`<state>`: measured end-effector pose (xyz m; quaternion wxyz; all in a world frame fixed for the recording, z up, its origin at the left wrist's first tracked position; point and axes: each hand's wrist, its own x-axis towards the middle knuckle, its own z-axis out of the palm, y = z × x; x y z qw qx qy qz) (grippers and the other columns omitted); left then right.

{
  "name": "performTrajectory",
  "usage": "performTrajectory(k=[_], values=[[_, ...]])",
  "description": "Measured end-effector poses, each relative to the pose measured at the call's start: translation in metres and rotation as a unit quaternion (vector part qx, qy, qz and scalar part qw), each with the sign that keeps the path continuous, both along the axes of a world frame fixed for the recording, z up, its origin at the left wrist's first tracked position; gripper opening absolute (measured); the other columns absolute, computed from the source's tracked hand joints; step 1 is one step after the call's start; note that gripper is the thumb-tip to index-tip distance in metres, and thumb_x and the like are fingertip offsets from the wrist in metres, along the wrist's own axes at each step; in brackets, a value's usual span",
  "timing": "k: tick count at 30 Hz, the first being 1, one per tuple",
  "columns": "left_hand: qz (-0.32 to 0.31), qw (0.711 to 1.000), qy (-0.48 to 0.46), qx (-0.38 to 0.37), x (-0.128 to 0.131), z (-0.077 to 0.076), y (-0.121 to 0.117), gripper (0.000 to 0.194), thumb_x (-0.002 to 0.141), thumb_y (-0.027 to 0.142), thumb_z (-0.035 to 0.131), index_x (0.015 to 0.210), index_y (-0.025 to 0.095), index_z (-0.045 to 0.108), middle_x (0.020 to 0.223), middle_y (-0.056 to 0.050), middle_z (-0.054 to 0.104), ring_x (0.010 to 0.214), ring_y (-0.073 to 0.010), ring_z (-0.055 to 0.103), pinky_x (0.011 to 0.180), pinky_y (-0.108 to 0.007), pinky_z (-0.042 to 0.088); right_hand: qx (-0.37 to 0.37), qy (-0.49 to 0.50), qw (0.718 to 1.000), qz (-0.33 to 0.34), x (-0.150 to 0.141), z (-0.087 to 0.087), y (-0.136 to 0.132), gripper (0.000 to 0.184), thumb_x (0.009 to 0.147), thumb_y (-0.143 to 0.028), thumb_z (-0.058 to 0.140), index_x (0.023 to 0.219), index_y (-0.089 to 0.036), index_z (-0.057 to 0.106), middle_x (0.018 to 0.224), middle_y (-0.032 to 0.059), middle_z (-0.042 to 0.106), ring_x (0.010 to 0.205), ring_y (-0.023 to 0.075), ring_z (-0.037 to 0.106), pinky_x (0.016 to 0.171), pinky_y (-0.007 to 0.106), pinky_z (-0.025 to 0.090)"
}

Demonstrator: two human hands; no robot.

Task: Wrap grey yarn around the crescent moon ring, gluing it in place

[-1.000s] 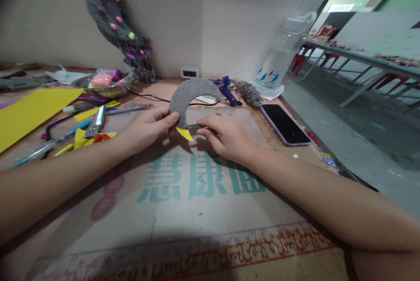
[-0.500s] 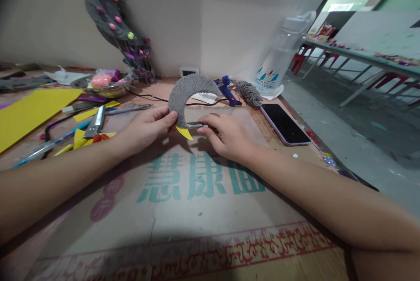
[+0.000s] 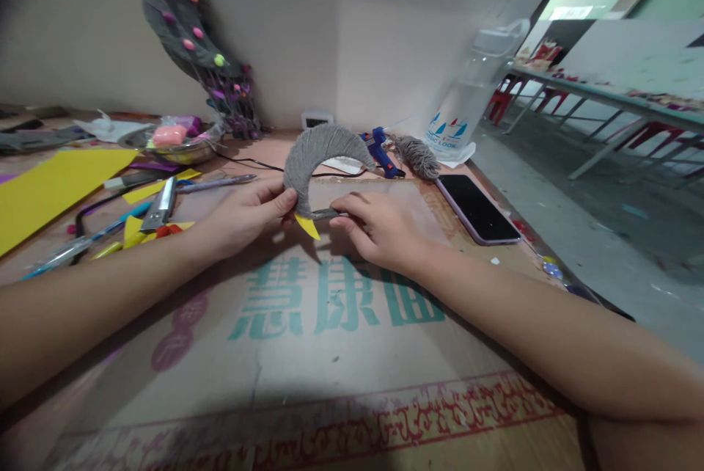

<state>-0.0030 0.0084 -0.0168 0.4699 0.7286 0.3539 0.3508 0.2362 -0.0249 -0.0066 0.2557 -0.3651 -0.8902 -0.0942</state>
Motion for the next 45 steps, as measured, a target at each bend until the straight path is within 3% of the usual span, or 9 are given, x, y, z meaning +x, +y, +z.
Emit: performTrajectory(k=[12,20,29,38,45], values=[[-0.016,1.0,-0.01,-0.013,0.001,0.001,-0.001,0.041,0.091,0.056,0.059,0.077,0.019,0.053,0.063,0.003,0.05,0.051,-0.0096,0.044,0.046,-0.021,0.033,-0.005,-0.022,1.0,-0.008,0.0,0.003,0.0,0.026,0.1,-0.032,0.052,0.106,-0.019,0.073,0.098,0.0095,0.078,0.09,0.0239,0.07,0.082,0.037,0.05],[-0.011,1.0,-0.004,-0.002,0.0,0.002,-0.001,0.042,0.09,0.057,0.059,0.074,0.018,0.053,0.063,0.002,0.051,0.054,-0.0107,0.046,0.048,-0.022,0.035,0.006,0.003,1.0,-0.022,0.0,-0.004,0.001,0.026,0.1,-0.034,0.05,0.106,-0.021,0.073,0.098,0.0091,0.077,0.09,0.0242,0.07,0.081,0.038,0.051],[-0.007,1.0,-0.009,-0.018,0.001,0.001,-0.001,0.041,0.091,0.056,0.059,0.077,0.019,0.054,0.062,0.003,0.05,0.049,-0.0094,0.043,0.044,-0.021,0.033,-0.022,0.026,0.999,-0.022,0.0,0.003,0.0,0.024,0.099,-0.029,0.049,0.105,-0.019,0.071,0.102,0.0091,0.078,0.092,0.0242,0.072,0.083,0.038,0.052],[-0.015,0.999,-0.015,-0.028,0.001,0.0,-0.002,0.042,0.091,0.058,0.059,0.076,0.02,0.051,0.059,0.004,0.048,0.046,-0.0089,0.04,0.042,-0.022,0.031,-0.033,-0.015,0.999,-0.022,-0.001,0.006,-0.002,0.026,0.099,-0.033,0.051,0.107,-0.02,0.072,0.103,0.0093,0.078,0.093,0.0249,0.071,0.082,0.037,0.052],[-0.006,1.0,0.001,-0.013,0.001,0.0,-0.002,0.04,0.092,0.055,0.058,0.076,0.019,0.053,0.062,0.003,0.05,0.049,-0.009,0.042,0.044,-0.021,0.032,-0.023,0.044,0.999,-0.003,0.0,-0.003,0.001,0.029,0.102,-0.033,0.046,0.105,-0.019,0.071,0.099,0.0093,0.077,0.09,0.0234,0.071,0.08,0.036,0.052]])
